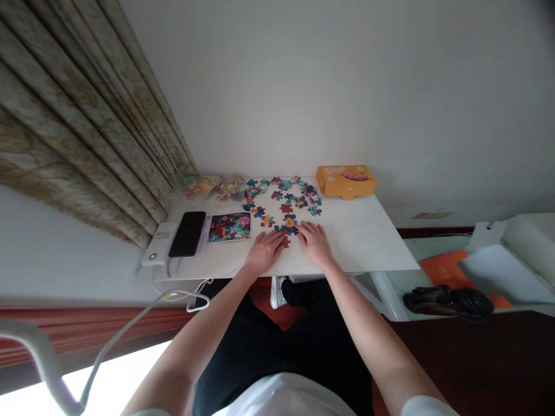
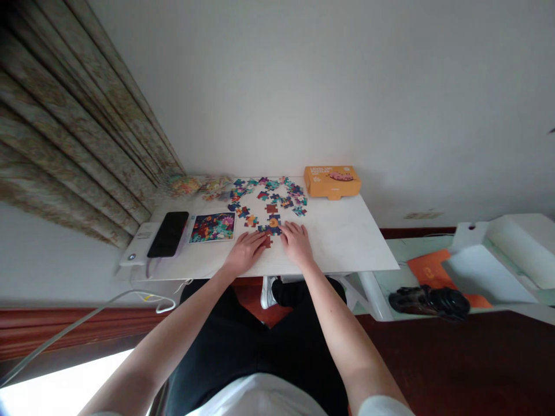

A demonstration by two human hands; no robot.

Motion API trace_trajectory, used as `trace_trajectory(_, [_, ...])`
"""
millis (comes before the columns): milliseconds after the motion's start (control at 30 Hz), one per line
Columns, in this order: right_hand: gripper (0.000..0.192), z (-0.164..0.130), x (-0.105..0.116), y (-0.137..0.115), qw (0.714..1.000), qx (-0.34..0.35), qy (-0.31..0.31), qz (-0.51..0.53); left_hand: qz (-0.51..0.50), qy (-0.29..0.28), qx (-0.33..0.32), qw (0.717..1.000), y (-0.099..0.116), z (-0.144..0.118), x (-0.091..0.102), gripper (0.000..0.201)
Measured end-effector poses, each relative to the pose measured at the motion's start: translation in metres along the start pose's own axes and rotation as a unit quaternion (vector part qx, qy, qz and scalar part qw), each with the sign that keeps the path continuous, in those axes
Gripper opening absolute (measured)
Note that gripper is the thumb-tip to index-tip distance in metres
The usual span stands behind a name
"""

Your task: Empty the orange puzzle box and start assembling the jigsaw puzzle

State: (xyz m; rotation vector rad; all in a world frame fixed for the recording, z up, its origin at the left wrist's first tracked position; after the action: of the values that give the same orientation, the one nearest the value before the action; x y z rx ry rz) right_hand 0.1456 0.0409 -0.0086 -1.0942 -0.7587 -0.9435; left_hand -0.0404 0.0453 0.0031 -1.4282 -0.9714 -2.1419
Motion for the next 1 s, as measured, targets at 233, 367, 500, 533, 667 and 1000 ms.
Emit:
trace_trajectory(233, [0.03, -0.002, 0.015, 0.03, 0.987, -0.1, 0.108, 0.066, -0.013, 0.047, 0.001, 0.999, -0.004, -0.002, 0.005, 0.036])
trace_trajectory(367, [0.029, -0.005, 0.021, 0.04, 0.993, -0.04, 0.057, 0.098, -0.026, 0.078, 0.062, 0.995, -0.032, 0.008, 0.016, 0.036])
trace_trajectory(500, [0.025, -0.011, 0.03, 0.054, 0.997, -0.013, 0.032, 0.065, -0.018, 0.026, 0.092, 0.995, -0.059, 0.027, 0.019, 0.048])
trace_trajectory(533, [0.026, -0.012, 0.033, 0.059, 0.997, -0.03, 0.048, 0.056, -0.013, 0.01, 0.092, 0.996, -0.064, 0.032, 0.018, 0.049])
trace_trajectory(667, [0.031, -0.015, 0.034, 0.07, 0.991, -0.091, 0.095, 0.029, 0.004, -0.035, 0.085, 0.996, -0.072, 0.05, 0.01, 0.047])
trace_trajectory(1000, [0.029, -0.015, 0.033, 0.071, 0.987, -0.093, 0.127, 0.041, -0.042, -0.13, 0.162, 0.977, -0.092, 0.088, 0.021, 0.052])
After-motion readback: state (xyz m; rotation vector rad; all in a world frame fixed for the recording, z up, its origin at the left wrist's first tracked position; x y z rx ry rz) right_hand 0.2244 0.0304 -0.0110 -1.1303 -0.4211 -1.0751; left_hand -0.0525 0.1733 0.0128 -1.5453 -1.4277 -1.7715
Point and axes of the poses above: each hand's wrist, its own z-axis towards the middle knuckle, its own x-axis out of the back of the hand, y = z × x, the point moved 6 cm from there along z, towards the middle knuckle, and after that the axes turned 1 degree about -x, right-handed, at the moved point
